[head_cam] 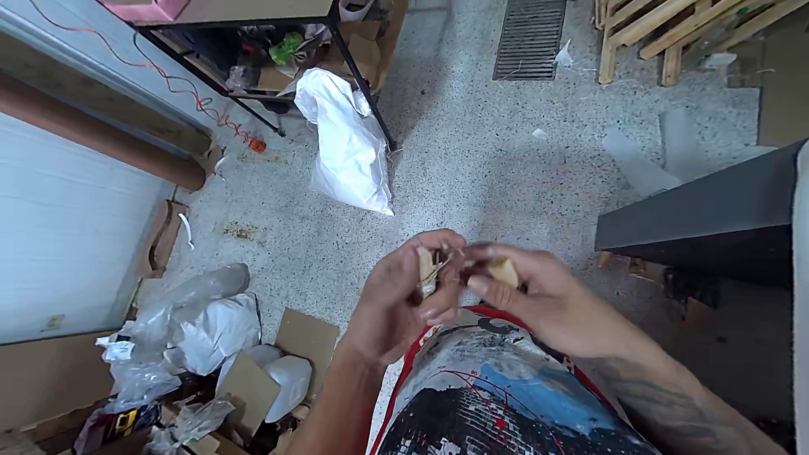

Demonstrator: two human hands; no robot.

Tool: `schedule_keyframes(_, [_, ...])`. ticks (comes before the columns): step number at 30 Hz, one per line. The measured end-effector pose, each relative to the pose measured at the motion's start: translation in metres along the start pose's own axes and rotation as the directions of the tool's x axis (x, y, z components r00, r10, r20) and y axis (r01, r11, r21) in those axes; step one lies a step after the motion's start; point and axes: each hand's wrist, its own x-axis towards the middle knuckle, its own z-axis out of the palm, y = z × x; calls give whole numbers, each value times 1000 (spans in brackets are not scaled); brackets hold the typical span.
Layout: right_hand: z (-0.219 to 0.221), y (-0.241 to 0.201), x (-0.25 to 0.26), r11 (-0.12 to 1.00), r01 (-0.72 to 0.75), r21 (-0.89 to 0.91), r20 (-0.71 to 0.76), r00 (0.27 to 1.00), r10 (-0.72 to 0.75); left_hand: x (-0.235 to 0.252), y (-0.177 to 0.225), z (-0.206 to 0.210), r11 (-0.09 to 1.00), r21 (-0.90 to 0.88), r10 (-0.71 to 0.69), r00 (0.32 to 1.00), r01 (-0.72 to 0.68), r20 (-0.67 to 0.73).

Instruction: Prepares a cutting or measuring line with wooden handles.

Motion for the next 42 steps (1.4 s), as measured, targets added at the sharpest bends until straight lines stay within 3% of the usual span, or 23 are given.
schedule_keyframes(2, [5,6,-4,994,-25,110,59,998,19,0,2,0,997,69,49,997,-45,-60])
schedule_keyframes(7, [-7,7,-17,989,141,45,-163,978,-132,-2,0,2,984,175,13,968,32,-250])
schedule_keyframes(11, [-19,-1,-22,949,297,109,-91,953,-288,5,-15,5,978,192,-26,954,86,-298])
schedule_keyframes(13, [-20,-4,-24,899,337,279,-87,942,-325,12,-24,6,966,242,4,932,90,-362])
schedule_keyframes(16, [-12,-8,-25,829,330,452,-148,944,-295,18,-34,3,960,268,6,947,85,-320])
schedule_keyframes(21, [-22,-12,-32,873,291,390,-246,947,-206,22,-43,3,970,237,-21,991,53,-135])
schedule_keyframes(25, [-27,-16,-37,863,274,424,-281,946,-162,25,-42,6,930,365,-23,998,41,-54])
schedule_keyframes(33, [-32,-31,-40,854,218,472,-312,947,-69,22,-30,24,885,449,-92,992,122,-88])
schedule_keyframes(40, [-33,-40,-44,892,244,381,-321,939,-121,19,-19,18,949,290,-117,993,121,-30])
schedule_keyframes(42, [-37,-39,-46,958,226,177,-385,912,-144,17,-11,8,941,315,-127,992,121,-1])
